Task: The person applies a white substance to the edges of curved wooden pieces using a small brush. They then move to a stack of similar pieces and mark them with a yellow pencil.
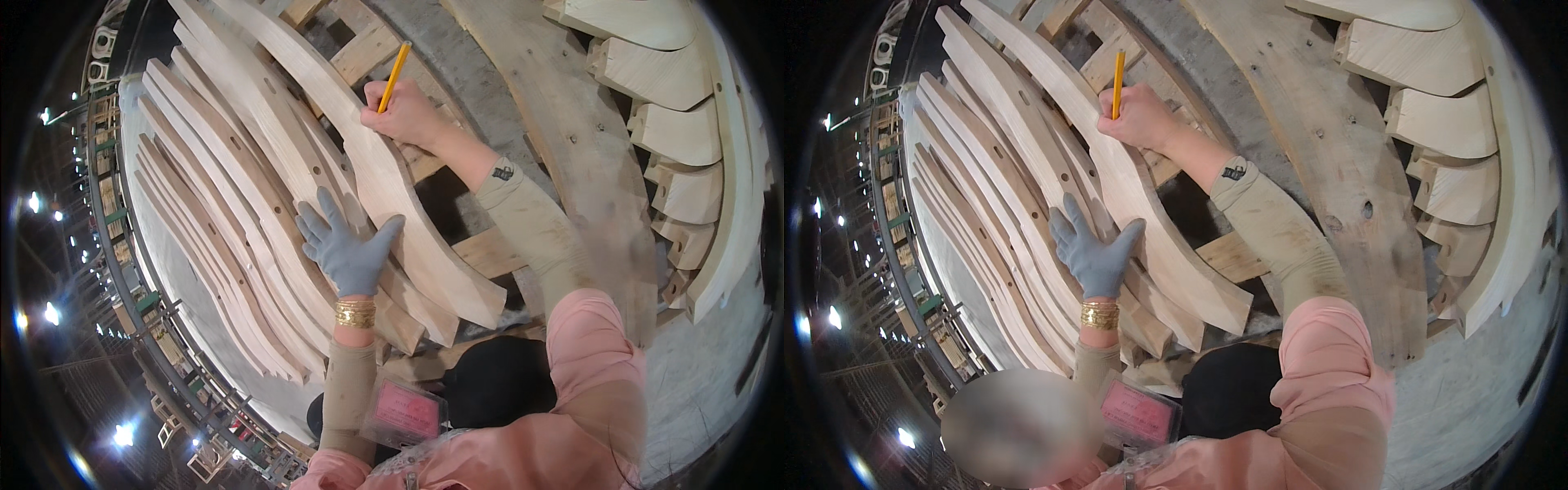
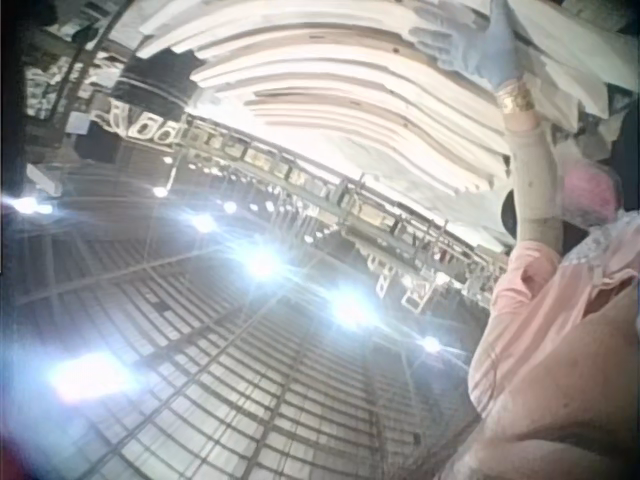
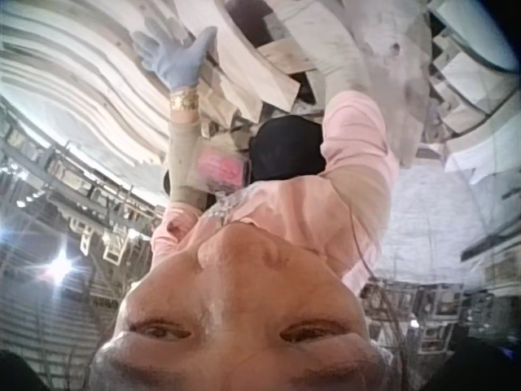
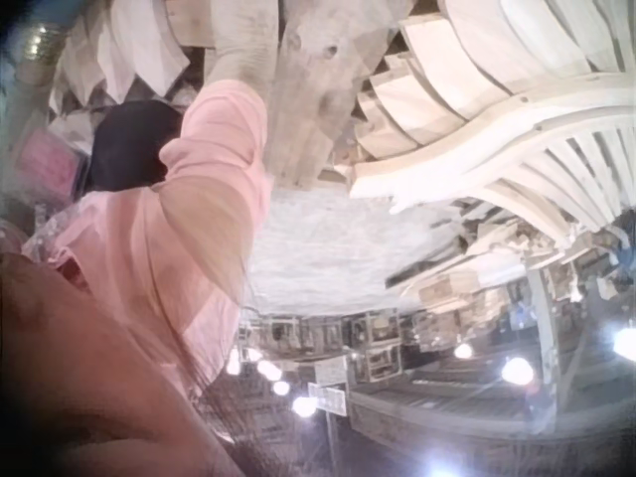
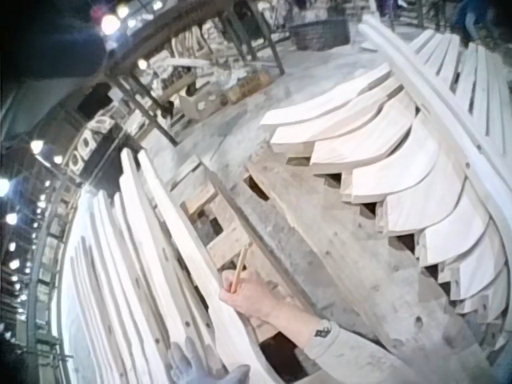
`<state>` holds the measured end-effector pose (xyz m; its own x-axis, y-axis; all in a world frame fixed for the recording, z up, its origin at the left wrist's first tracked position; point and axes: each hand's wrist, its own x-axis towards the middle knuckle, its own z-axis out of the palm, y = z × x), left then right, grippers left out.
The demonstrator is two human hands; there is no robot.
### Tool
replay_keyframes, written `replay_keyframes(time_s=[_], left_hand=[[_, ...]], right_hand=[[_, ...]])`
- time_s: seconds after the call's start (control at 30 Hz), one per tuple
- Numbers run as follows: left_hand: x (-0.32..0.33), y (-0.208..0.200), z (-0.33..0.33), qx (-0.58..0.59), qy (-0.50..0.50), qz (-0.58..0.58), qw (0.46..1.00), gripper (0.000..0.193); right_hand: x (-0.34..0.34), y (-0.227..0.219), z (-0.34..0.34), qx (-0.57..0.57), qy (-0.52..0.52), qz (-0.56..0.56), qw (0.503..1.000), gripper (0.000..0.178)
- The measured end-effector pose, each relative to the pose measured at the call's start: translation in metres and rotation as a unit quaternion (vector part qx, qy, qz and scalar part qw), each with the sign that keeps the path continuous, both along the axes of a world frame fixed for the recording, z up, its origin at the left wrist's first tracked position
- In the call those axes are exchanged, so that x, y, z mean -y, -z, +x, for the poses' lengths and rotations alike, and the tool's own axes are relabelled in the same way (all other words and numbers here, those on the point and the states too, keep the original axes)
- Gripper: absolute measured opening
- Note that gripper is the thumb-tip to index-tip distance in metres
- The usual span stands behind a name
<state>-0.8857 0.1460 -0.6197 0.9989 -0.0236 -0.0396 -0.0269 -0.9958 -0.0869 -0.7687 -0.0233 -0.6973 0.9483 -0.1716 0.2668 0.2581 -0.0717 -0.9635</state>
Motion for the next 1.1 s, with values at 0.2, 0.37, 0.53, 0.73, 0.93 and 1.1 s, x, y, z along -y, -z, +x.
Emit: replay_keyframes(time_s=[0.2,0.37,0.53,0.73,0.93,1.1], left_hand=[[0.0000,0.0013,0.0002,0.008,0.007,0.004,1.000,0.112],[-0.0016,0.0015,0.0002,0.002,-0.003,0.006,1.000,0.113],[-0.0015,0.0017,0.0007,0.000,-0.002,0.005,1.000,0.112],[-0.0019,0.0020,0.0015,-0.005,-0.008,0.004,1.000,0.112],[-0.0011,0.0024,0.0007,-0.007,-0.012,0.005,1.000,0.113],[-0.0007,0.0012,-0.0007,-0.007,-0.013,-0.003,1.000,0.113]], right_hand=[[0.0000,0.0013,0.0001,-0.011,-0.003,-0.009,1.000,0.019],[-0.0011,0.0011,-0.0017,0.002,0.013,0.026,1.000,0.019],[-0.0011,-0.0032,-0.0033,-0.002,-0.007,0.025,1.000,0.021],[-0.0003,-0.0013,-0.0002,-0.020,0.008,-0.005,1.000,0.018],[-0.0008,-0.0008,-0.0018,-0.012,-0.002,0.016,1.000,0.018],[0.0015,0.0041,0.0012,-0.009,0.037,0.032,0.999,0.018]])
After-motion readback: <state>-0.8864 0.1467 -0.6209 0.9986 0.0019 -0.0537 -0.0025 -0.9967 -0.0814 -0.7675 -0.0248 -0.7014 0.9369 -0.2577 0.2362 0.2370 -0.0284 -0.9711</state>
